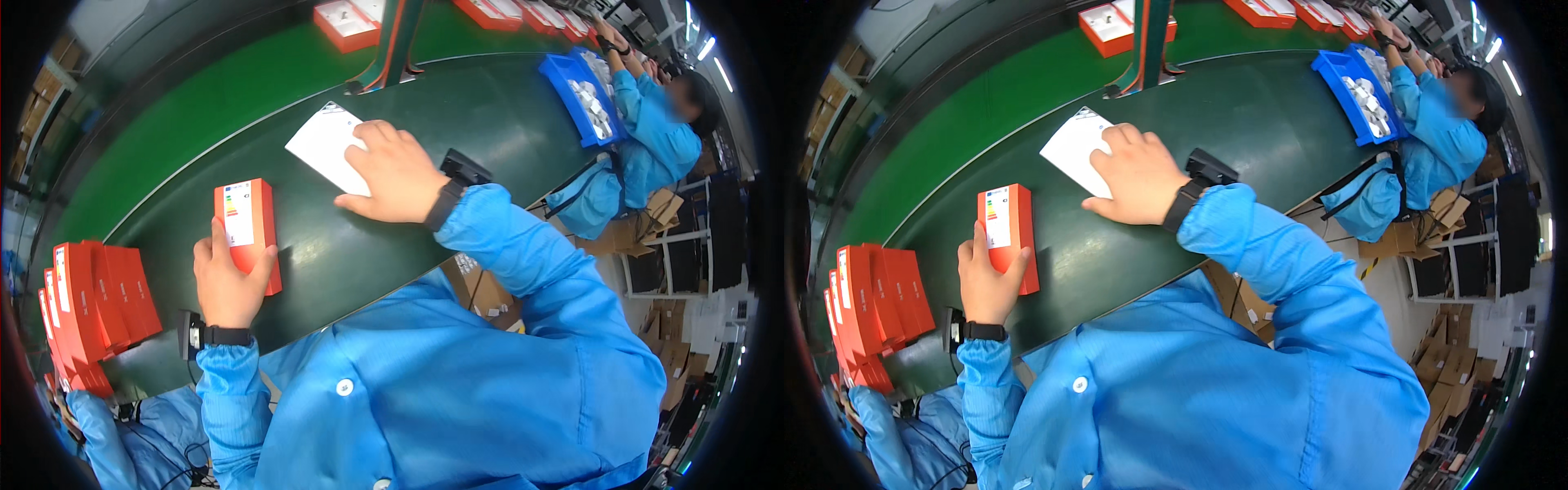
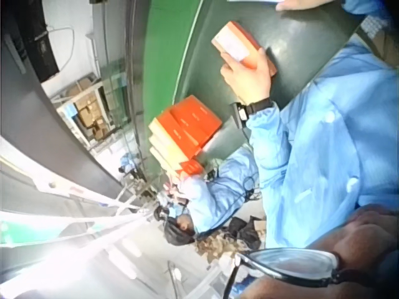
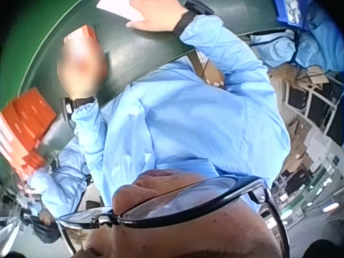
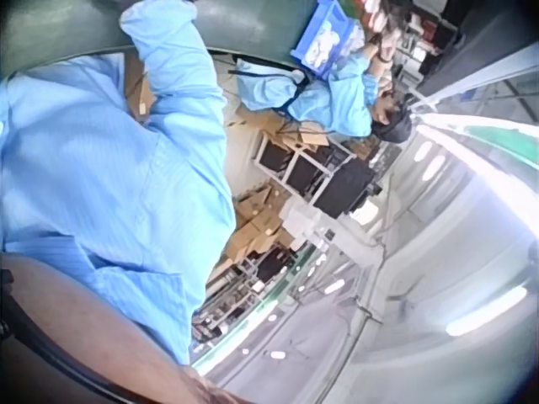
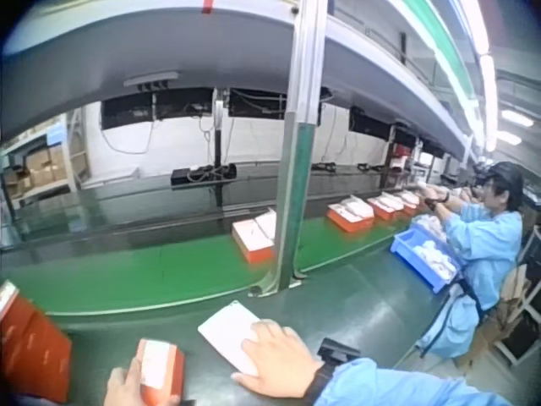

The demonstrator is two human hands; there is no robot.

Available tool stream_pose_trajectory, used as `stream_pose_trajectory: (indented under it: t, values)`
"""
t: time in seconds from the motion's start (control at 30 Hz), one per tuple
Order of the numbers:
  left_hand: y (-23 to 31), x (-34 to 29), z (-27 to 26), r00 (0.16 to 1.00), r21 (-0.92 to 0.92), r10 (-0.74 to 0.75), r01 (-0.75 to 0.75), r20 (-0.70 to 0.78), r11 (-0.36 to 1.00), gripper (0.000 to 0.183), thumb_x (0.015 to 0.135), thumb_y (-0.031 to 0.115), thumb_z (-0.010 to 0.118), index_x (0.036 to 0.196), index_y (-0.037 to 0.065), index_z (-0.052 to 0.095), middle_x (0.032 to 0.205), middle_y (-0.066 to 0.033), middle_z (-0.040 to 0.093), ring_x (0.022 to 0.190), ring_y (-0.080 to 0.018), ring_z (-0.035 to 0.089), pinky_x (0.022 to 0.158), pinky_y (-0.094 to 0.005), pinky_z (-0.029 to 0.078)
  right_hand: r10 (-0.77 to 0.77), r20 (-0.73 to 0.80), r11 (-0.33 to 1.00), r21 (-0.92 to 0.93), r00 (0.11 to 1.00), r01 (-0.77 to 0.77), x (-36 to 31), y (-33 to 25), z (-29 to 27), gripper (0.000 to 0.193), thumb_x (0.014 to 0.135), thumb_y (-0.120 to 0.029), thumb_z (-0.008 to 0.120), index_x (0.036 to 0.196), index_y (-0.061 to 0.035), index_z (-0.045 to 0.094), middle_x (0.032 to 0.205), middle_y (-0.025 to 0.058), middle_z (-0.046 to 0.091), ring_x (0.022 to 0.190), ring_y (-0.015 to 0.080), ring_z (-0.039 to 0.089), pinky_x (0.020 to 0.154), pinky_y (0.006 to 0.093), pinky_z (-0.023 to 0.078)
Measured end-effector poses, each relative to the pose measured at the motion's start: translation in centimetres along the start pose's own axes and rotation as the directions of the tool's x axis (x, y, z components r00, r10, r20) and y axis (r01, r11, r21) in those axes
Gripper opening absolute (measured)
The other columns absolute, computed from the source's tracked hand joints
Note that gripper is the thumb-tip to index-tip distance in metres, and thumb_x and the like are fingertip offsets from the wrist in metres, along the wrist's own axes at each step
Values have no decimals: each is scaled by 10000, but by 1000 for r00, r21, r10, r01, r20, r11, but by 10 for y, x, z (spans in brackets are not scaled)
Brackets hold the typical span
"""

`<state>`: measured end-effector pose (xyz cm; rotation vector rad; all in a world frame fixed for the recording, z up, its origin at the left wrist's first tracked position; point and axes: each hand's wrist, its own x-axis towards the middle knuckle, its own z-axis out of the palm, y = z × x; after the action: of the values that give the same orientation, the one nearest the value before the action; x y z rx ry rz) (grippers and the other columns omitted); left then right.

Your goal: Packaging cell phone components into boxes on an assembly line.

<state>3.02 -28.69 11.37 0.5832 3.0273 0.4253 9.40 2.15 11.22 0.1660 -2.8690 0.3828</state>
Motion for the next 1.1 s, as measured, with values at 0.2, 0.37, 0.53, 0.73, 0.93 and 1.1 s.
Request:
stream_pose_trajectory:
  t: [0.2, 0.37, 0.53, 0.73, 0.93, 1.1]
  values:
    - [7, 1, 16, 997, -303, -6, 28, 75, 952, 905, 937, 325, 789, 1625, -18, 311, 1301, -224, 541, 1068, -340, 649, 948, -429, 554, 199, -163, 974, 145, 966, -176, 4, -1, 27, 461, 835, -341, 793, 1112, -3, 644, 1267, 261, 568, 1132, 427, 609, 905, 513, 541]
    - [31, 14, 36, 988, -460, -68, 123, 136, 879, 892, 938, 282, 795, 1625, -16, 311, 1265, -203, 570, 990, -261, 653, 885, -378, 561, 206, -214, 972, 154, 955, -176, 0, 1, 33, 436, 843, -302, 776, 1113, 7, 631, 1241, 261, 569, 1085, 430, 627, 903, 513, 552]
    - [40, 20, 54, 997, -621, -50, 75, 58, 780, 896, 935, 237, 800, 1621, -33, 292, 1179, -170, 638, 926, -216, 669, 830, -357, 571, 331, -29, 931, 174, 943, -322, 1, -7, 14, 509, 852, -300, 776, 1214, 16, 608, 1231, 262, 561, 1084, 447, 642, 896, 508, 563]
    - [49, 22, 70, 999, -740, -49, 40, 9, 671, 864, 949, 204, 786, 1613, -38, 290, 1162, -165, 659, 921, -194, 695, 796, -334, 581, 260, 35, 962, 74, 965, -262, 8, -14, 13, 574, 876, -394, 772, 1256, 2, 602, 1164, 240, 552, 1023, 420, 666, 846, 490, 578]
    - [44, 19, 70, 998, -769, -56, 50, 18, 638, 845, 956, 215, 782, 1608, -33, 306, 1166, -139, 611, 896, -171, 671, 802, -318, 576, 257, -34, 962, 105, 966, -252, 8, -2, 19, 514, 886, -387, 760, 1165, 10, 591, 1130, 233, 578, 978, 411, 681, 792, 498, 595]
    - [35, 10, 66, 999, -661, -39, 18, -17, 750, 847, 949, 221, 787, 1621, 3, 321, 1189, -121, 535, 861, -148, 601, 831, -310, 554, 402, -295, 908, 252, 866, -336, 1, 23, -8, 630, 893, -342, 765, 1363, -6, 512, 1187, 264, 577, 987, 477, 674, 813, 531, 583]
